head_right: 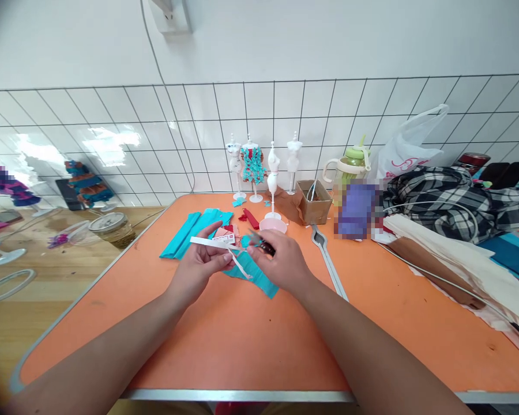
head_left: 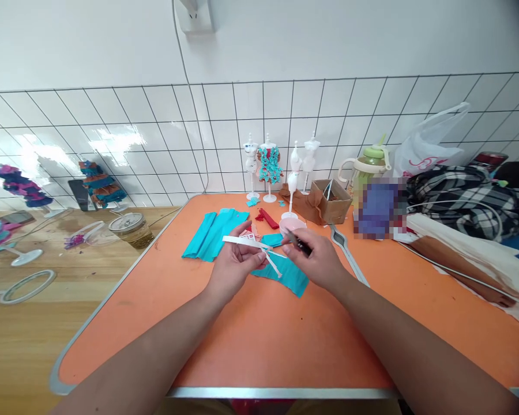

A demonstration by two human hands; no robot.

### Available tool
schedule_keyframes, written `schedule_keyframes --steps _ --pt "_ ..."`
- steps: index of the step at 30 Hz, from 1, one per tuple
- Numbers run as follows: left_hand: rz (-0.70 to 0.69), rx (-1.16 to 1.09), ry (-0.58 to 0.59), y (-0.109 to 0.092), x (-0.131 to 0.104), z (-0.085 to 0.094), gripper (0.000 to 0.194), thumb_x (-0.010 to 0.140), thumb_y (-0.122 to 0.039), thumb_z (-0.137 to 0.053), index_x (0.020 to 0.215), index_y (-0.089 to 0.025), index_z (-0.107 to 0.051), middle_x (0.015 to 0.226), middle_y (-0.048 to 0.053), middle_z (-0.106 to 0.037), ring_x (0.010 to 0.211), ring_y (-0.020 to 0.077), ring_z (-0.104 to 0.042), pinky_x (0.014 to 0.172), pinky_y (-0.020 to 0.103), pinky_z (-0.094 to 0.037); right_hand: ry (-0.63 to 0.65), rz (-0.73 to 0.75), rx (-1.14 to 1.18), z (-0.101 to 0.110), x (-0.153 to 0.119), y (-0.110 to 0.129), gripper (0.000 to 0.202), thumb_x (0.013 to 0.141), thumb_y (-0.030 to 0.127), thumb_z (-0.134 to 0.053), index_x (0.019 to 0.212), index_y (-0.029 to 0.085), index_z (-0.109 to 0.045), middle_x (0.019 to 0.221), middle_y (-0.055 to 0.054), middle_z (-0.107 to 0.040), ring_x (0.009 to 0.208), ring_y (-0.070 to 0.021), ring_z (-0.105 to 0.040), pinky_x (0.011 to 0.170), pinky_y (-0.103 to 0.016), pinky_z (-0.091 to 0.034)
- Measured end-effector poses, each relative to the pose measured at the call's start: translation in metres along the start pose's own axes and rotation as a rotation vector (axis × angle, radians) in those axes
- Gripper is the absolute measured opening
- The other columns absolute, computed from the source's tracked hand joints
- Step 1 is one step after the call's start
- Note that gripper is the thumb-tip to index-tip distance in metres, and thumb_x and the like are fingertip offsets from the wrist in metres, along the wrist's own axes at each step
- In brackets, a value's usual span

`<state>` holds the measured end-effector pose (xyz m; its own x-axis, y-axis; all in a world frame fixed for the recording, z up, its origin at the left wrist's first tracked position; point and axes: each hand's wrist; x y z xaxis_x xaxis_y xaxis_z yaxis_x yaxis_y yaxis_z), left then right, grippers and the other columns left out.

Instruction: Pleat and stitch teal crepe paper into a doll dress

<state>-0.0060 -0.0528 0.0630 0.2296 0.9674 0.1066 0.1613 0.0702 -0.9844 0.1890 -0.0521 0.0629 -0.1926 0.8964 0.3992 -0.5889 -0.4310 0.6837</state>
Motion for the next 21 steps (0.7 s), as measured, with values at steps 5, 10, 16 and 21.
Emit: schedule_keyframes --steps 5,10,16,21 --pt "-0.005 0.010 0.109 0.001 -0.007 -0.007 0.074 0.069 -0.029 -0.075 0.132 -0.023 -0.035 0.086 0.002 -0.067 0.078 0.0181 -0.067 0.071 0.032 -0.057 0.024 -0.027 0.116 -0.014 -0.004 0.011 0.019 0.079 0.036 -0.060 0.089 0.021 -0.065 0.088 -0.003 -0.062 0.079 -0.0159 -0.057 0.068 -0.026 -0.042" --pt "0.011 0.173 0.074 0.001 -0.007 -0.004 0.040 0.082 -0.052 -0.056 0.104 -0.020 -0.047 0.087 0.005 -0.068 0.067 0.0191 -0.069 0.055 0.029 -0.056 0.101 -0.170 0.190 -0.019 -0.004 0.009 0.016 0.079 0.036 -0.059 0.081 0.021 -0.060 0.073 0.002 -0.061 0.062 -0.0124 -0.054 0.057 -0.024 -0.040" --pt "-0.037 0.438 0.023 0.000 -0.003 0.003 0.039 0.082 -0.055 -0.053 0.090 -0.017 -0.054 0.074 0.004 -0.068 0.050 0.0151 -0.064 0.046 0.026 -0.052 0.223 -0.128 0.242 -0.017 -0.001 0.005 0.020 0.082 0.038 -0.055 0.082 0.019 -0.061 0.076 0.001 -0.059 0.069 -0.0131 -0.053 0.061 -0.024 -0.039" --pt "-0.113 0.473 -0.005 -0.004 -0.006 0.005 0.036 0.082 -0.052 -0.056 0.091 -0.018 -0.059 0.075 0.005 -0.068 0.063 0.0187 -0.067 0.045 0.024 -0.052 0.234 -0.035 0.291 -0.006 -0.003 0.009 0.013 0.080 0.031 -0.057 0.077 0.019 -0.057 0.081 -0.001 -0.054 0.072 -0.0132 -0.050 0.062 -0.024 -0.038"
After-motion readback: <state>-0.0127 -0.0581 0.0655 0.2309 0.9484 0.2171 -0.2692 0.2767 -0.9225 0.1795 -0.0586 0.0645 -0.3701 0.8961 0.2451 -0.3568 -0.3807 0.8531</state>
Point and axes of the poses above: each hand's wrist, its own x-axis towards the middle knuckle, its own z-axis out of the back of the hand, y = z × x
